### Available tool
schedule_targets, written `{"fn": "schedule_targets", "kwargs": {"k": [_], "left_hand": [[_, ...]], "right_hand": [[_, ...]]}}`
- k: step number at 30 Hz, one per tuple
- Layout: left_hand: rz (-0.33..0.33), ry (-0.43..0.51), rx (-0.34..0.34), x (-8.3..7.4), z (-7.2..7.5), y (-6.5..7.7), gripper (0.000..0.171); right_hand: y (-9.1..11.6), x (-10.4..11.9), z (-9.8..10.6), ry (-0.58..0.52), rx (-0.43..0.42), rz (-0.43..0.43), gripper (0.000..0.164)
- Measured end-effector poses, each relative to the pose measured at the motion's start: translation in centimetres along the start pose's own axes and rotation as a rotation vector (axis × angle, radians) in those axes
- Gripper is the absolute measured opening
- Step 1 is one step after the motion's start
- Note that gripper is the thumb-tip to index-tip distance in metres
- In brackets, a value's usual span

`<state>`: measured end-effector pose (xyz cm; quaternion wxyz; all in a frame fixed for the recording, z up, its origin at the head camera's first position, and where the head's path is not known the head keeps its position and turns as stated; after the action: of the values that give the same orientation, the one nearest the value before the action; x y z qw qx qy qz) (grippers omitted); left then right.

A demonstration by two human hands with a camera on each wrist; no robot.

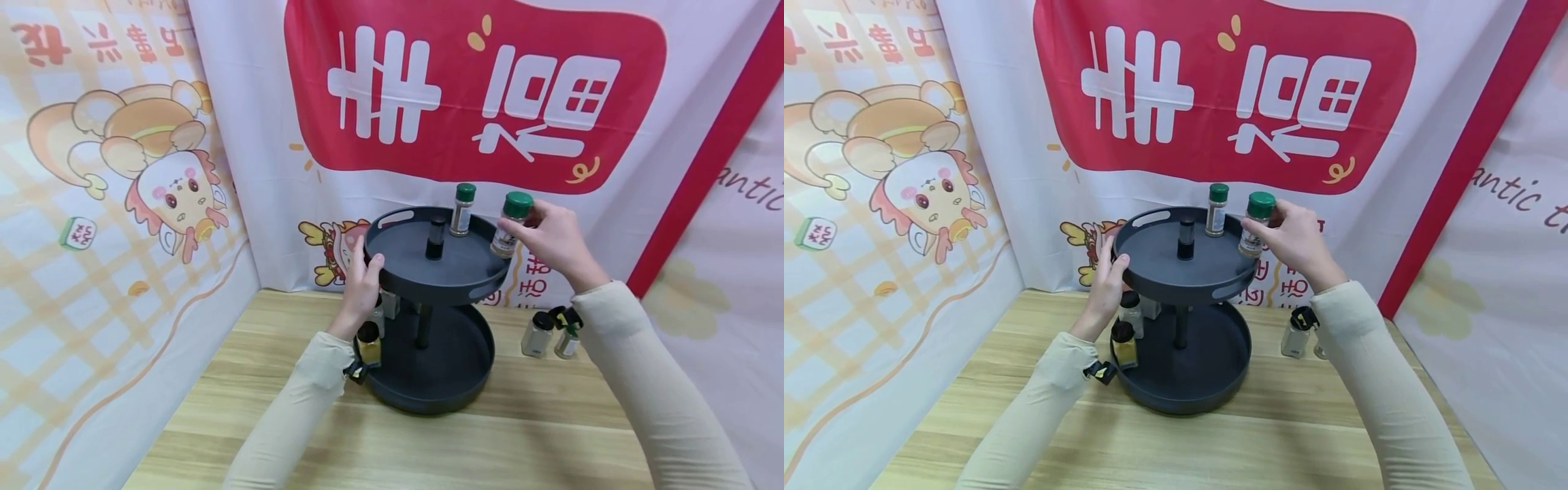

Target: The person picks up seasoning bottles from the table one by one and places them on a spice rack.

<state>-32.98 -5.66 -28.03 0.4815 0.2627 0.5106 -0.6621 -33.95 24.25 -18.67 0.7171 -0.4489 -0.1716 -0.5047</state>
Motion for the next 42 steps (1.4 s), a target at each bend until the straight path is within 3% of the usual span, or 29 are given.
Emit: {"fn": "schedule_targets", "kwargs": {"k": [4,7,15,32,42], "left_hand": [[0.001,-0.012,-0.003,-1.7,0.4,0.8,0.061],[0.003,-0.015,-0.006,-2.0,0.5,1.0,0.061],[-0.014,-0.009,-0.032,1.4,-0.5,-0.3,0.064],[-0.009,-0.021,-0.042,1.5,-0.4,-0.2,0.064],[-0.003,-0.032,-0.060,1.5,-0.4,-0.1,0.063]], "right_hand": [[-0.2,0.0,-0.2,-0.004,0.010,-0.011,0.056],[-0.4,0.0,-0.4,0.011,0.018,-0.016,0.054],[-0.7,-0.2,-1.1,0.032,0.069,-0.029,0.051],[-1.1,-2.0,-1.9,-0.026,0.172,-0.163,0.051],[-1.1,-2.3,-2.0,-0.028,0.182,-0.177,0.053]]}}
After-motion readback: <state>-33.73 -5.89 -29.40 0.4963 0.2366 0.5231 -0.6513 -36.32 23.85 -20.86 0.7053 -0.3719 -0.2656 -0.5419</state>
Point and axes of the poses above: each hand's wrist, its own y-axis away from the middle knuckle, its own z-axis out of the back of the hand, x = y × z, the point moved 8 cm from there along -y, towards the middle knuckle, and after that the axes turned 14 degrees about -y, right-handed, at the moved point
